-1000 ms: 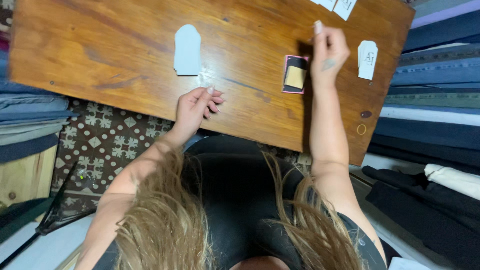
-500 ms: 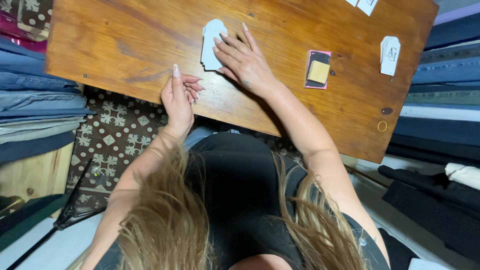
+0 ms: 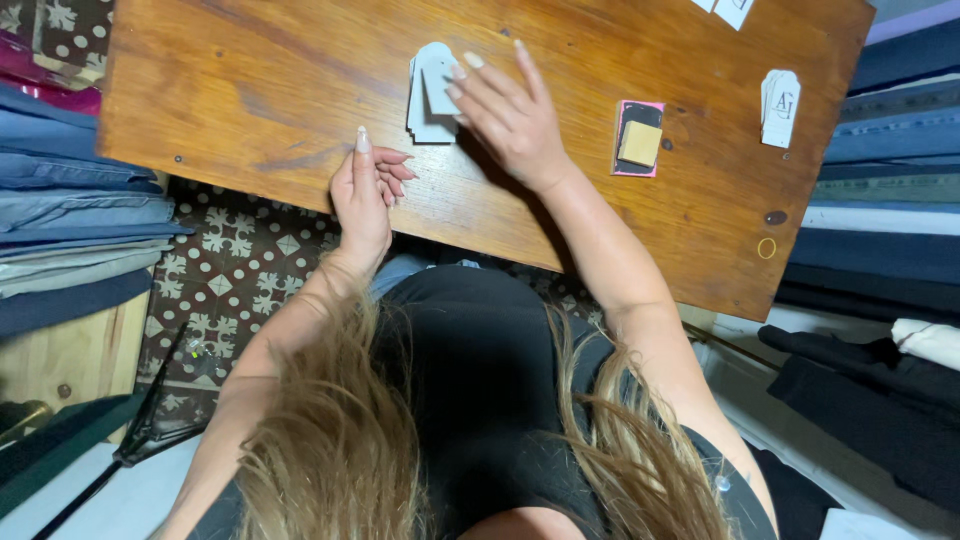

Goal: The person stamps multiple paper price tags using an ink pad and a hand stamp on a wooden table, placing the finished tags in a row.

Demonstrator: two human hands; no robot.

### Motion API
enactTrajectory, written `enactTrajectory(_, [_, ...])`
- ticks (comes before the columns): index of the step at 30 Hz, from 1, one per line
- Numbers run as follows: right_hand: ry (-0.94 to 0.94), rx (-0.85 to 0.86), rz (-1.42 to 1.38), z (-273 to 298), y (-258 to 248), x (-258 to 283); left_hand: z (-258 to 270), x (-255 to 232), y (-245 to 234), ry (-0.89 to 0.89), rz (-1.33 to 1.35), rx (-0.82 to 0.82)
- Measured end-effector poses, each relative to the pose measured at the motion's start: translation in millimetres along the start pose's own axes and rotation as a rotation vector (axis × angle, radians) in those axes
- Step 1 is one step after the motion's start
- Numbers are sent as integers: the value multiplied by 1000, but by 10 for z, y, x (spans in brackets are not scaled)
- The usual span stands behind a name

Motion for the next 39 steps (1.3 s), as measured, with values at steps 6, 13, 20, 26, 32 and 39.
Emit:
enactTrajectory(6, [100, -297, 391, 285, -681, -394, 90, 11, 98, 118, -85, 175])
enactTrajectory(13, [201, 71, 341, 992, -700, -523, 253, 121, 351, 148, -126, 362])
enactTrajectory(20, [504, 217, 14, 1408, -1327, -1218, 275, -120, 543, 500, -331, 456])
enactTrajectory(26, [490, 408, -105, 1490, -1270, -1385, 265, -215, 573, 579, -386, 433])
enactTrajectory(32, [499, 442, -115, 1506, -1264, -1494, 261, -216, 578, 610, -442, 424])
enactTrajectory(39, [440, 471, -63, 1589, -1270, -1531, 262, -192, 577, 625, -446, 409])
Point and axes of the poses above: each hand's wrist, its own z-axis away from the middle knuckle, its own y-axis out of the palm, x = y × z, the point moved 7 cm from there along -z, towards the middle knuckle, and after that the axes turned 10 degrees about y, right-handed, at the moved point
